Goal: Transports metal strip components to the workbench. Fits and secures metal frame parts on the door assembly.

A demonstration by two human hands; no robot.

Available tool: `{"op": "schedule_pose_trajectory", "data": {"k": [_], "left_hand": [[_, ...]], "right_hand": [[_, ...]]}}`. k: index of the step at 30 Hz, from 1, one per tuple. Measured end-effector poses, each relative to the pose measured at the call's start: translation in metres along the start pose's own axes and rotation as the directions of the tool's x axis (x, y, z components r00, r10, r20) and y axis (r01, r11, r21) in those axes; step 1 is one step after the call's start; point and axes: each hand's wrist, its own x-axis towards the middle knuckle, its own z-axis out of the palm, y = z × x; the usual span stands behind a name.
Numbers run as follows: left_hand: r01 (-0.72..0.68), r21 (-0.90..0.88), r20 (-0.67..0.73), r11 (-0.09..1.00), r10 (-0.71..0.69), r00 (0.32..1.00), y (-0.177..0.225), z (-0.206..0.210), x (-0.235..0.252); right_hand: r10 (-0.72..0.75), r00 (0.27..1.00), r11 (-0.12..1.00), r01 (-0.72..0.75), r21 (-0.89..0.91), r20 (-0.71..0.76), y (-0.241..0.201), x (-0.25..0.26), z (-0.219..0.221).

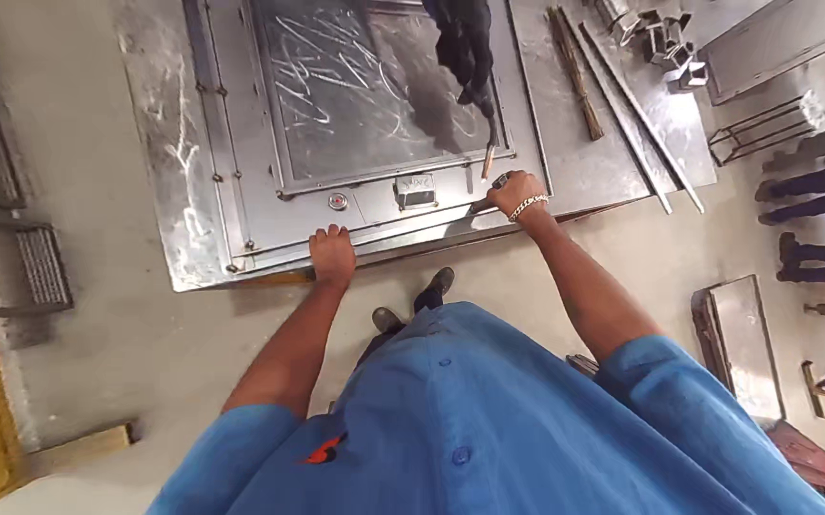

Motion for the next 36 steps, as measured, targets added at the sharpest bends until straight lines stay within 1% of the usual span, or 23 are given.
{"op": "schedule_pose_trajectory", "data": {"k": [6, 10, 13, 19, 22, 25, 30, 36], "left_hand": [[0.008, 0.036, 0.011, 0.999, -0.008, 1.000, -0.001, 0.002, 0.000], [0.014, 0.046, 0.016, 0.999, -0.014, 1.000, -0.001, 0.004, 0.005], [0.017, 0.053, 0.022, 0.998, -0.018, 1.000, -0.002, 0.004, 0.004], [0.015, -0.006, -0.006, 1.000, -0.015, 1.000, 0.001, 0.001, 0.003], [0.007, 0.008, -0.020, 1.000, -0.007, 1.000, 0.003, 0.000, 0.002], [0.017, 0.026, -0.006, 1.000, -0.017, 1.000, 0.004, 0.000, 0.002], [0.017, -0.018, -0.003, 1.000, -0.017, 1.000, 0.006, 0.000, 0.001], [0.042, 0.028, 0.029, 0.999, -0.042, 0.999, 0.009, -0.002, 0.004]], "right_hand": [[0.002, 1.000, 0.999, -0.002, 0.032, 0.016, 0.005, 0.005, 0.000], [-0.033, 0.999, 0.999, 0.033, -0.022, 0.019, -0.001, -0.002, 0.000], [-0.038, 0.999, 0.999, 0.039, -0.022, 0.016, -0.007, -0.002, 0.003], [0.000, 1.000, 1.000, -0.001, -0.030, -0.010, -0.015, -0.003, 0.009], [0.025, 1.000, 0.999, -0.025, -0.031, 0.003, -0.017, -0.001, 0.006], [0.049, 0.999, 0.999, -0.049, -0.014, 0.009, -0.015, 0.009, 0.004], [0.021, 1.000, 1.000, -0.021, 0.008, 0.012, -0.010, 0.009, 0.000], [0.041, 0.999, 0.999, -0.041, 0.009, -0.006, -0.011, 0.016, 0.003]]}}
